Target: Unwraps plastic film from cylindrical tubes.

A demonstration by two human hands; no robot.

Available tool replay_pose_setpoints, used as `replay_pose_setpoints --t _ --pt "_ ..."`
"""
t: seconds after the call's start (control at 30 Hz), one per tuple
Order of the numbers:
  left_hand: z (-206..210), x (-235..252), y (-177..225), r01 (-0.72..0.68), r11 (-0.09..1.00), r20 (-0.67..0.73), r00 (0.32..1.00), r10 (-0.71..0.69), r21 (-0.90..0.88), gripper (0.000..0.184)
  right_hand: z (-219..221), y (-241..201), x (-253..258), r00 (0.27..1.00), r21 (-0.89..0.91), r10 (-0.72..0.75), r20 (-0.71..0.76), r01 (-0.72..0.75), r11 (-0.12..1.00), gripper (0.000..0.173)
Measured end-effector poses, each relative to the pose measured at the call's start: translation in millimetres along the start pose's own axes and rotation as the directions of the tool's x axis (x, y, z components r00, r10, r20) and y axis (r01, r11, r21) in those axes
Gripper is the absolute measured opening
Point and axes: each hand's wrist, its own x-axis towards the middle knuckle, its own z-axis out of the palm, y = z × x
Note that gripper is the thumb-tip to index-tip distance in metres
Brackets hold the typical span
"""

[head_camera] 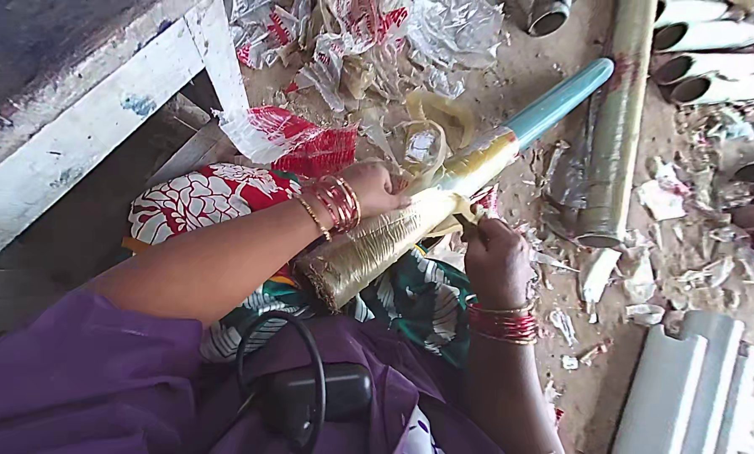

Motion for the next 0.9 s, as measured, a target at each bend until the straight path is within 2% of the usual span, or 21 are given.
replay_pose_setpoints --t 0.07,0.13,0.2,0.27,0.33,0.43,0.47,0.53,0.57,0.6,0.63,0.7,0.73,0.77,0.8,0.83,0.87,0.9 --pt "12 -26 -8 0.105 0.994 0.023 0.994 -0.105 0.007 0.088 -1 5 2 0.995 -0.024 0.089 0.048 -0.088 0.996 0.024" --pt "33 -45 -12 0.200 0.979 0.072 0.977 -0.203 0.049 0.125 5 14 7 0.986 -0.017 0.154 0.063 -0.153 0.988 0.038" --pt "51 -53 -9 0.247 0.961 0.039 0.967 -0.253 0.125 0.137 15 25 9 0.976 0.048 0.211 0.058 -0.213 0.976 0.054" --pt "54 -50 -2 0.264 0.949 0.027 0.962 -0.272 0.170 0.132 25 35 8 0.975 0.168 0.223 0.004 -0.221 0.961 0.055" --pt "51 -47 2 0.270 0.944 0.027 0.960 -0.280 0.190 0.126 24 40 10 0.975 0.203 0.221 -0.036 -0.210 0.956 0.050" --pt "46 -45 0 0.285 0.948 0.021 0.956 -0.291 0.141 0.122 24 58 10 0.969 0.269 0.240 -0.062 -0.215 0.939 0.035" --pt "45 -45 -3 0.290 0.949 0.014 0.956 -0.294 0.124 0.121 24 64 11 0.959 0.284 0.274 -0.070 -0.244 0.927 0.035" --pt "42 -43 -2 0.296 0.946 0.029 0.953 -0.303 0.132 0.122 23 68 13 0.928 0.317 0.367 -0.065 -0.330 0.889 0.060" --pt "41 -44 -1 0.287 0.945 0.041 0.954 -0.297 0.155 0.119 21 69 15 0.913 0.307 0.405 -0.045 -0.373 0.875 0.066" --pt "42 -47 0 0.272 0.946 0.045 0.958 -0.284 0.177 0.113 21 70 16 0.907 0.293 0.419 -0.034 -0.392 0.872 0.066" --pt "44 -53 1 0.249 0.951 0.022 0.966 -0.257 0.182 0.107 22 71 16 0.911 0.268 0.412 -0.029 -0.390 0.881 0.058" --pt "53 -76 -4 0.117 0.978 -0.149 0.985 -0.091 0.174 0.089 23 69 18 0.922 0.190 0.387 -0.003 -0.379 0.906 0.037" --pt "58 -90 -11 0.023 0.981 -0.282 0.959 0.032 0.190 0.073 23 66 20 0.928 0.158 0.373 0.013 -0.370 0.916 0.034" --pt "61 -107 -14 -0.012 0.985 -0.364 0.928 0.075 0.173 0.054 23 62 20 0.933 0.136 0.357 0.036 -0.359 0.924 0.033" --pt "61 -125 -13 0.039 0.995 -0.352 0.936 -0.006 0.087 0.037 24 59 21 0.939 0.121 0.340 0.054 -0.344 0.931 0.035" --pt "58 -141 -13 0.181 0.982 -0.221 0.957 -0.189 -0.058 0.028 24 55 23 0.938 0.092 0.336 0.084 -0.343 0.935 0.037" --pt "56 -151 -18 0.333 0.925 -0.054 0.936 -0.347 -0.181 0.027 24 50 26 0.931 0.047 0.340 0.130 -0.349 0.936 0.040" --pt "58 -158 -25 0.440 0.855 0.045 0.894 -0.446 -0.275 0.028 23 44 32 0.917 -0.013 0.352 0.186 -0.356 0.934 0.043"
